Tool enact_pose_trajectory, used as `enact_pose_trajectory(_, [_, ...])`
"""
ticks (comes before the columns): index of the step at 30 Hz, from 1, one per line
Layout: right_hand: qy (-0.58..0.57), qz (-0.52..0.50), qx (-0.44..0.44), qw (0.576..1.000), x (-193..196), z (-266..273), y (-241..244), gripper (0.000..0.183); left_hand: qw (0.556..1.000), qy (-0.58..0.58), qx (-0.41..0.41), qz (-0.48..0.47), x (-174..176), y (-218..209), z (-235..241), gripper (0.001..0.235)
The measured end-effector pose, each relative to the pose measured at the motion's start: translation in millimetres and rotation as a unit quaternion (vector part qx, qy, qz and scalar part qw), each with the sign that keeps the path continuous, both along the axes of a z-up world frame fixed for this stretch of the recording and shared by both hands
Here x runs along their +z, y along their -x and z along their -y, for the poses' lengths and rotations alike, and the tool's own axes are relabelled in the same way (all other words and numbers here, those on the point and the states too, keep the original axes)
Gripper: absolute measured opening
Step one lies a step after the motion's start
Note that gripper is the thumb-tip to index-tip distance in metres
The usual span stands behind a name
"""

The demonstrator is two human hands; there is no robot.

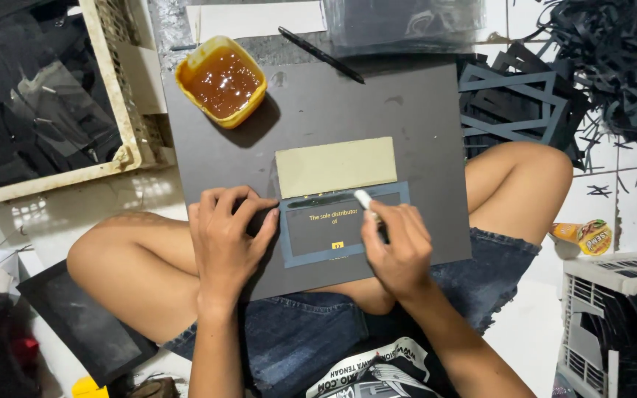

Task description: The person sits on the floor with a dark sign board on their lap, applies glue with a stick along the border of a rectangular frame on the board, then places a foam rectangle into the frame and presses it down with both hands.

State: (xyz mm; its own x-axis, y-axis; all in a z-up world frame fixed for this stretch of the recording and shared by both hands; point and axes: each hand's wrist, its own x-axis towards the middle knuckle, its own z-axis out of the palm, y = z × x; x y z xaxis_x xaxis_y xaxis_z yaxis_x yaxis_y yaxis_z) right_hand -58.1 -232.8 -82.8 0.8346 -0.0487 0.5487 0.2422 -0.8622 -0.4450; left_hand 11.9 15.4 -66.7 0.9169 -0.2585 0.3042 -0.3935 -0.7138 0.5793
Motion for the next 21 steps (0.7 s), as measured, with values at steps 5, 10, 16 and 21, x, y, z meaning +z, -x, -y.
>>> enact_pose_trajectory(5, [0.074, -0.006, -0.081, 0.994, 23, 31, 3, 0.010, 1.000, 0.000, 0.004, -0.004, 1, 1, 1, 0.009])
enact_pose_trajectory(10, [-0.001, -0.030, -0.132, 0.991, 60, 20, -10, 0.010, 1.000, 0.004, 0.010, -0.016, -1, 1, 0, 0.017])
enact_pose_trajectory(16, [-0.201, -0.059, -0.010, 0.978, 81, -30, -74, 0.013, 1.000, 0.014, 0.007, 0.002, -1, -1, -2, 0.011])
enact_pose_trajectory(21, [-0.101, -0.020, 0.146, 0.984, 85, -69, -143, 0.010, 1.000, 0.029, 0.003, -0.009, 2, 1, -2, 0.007])
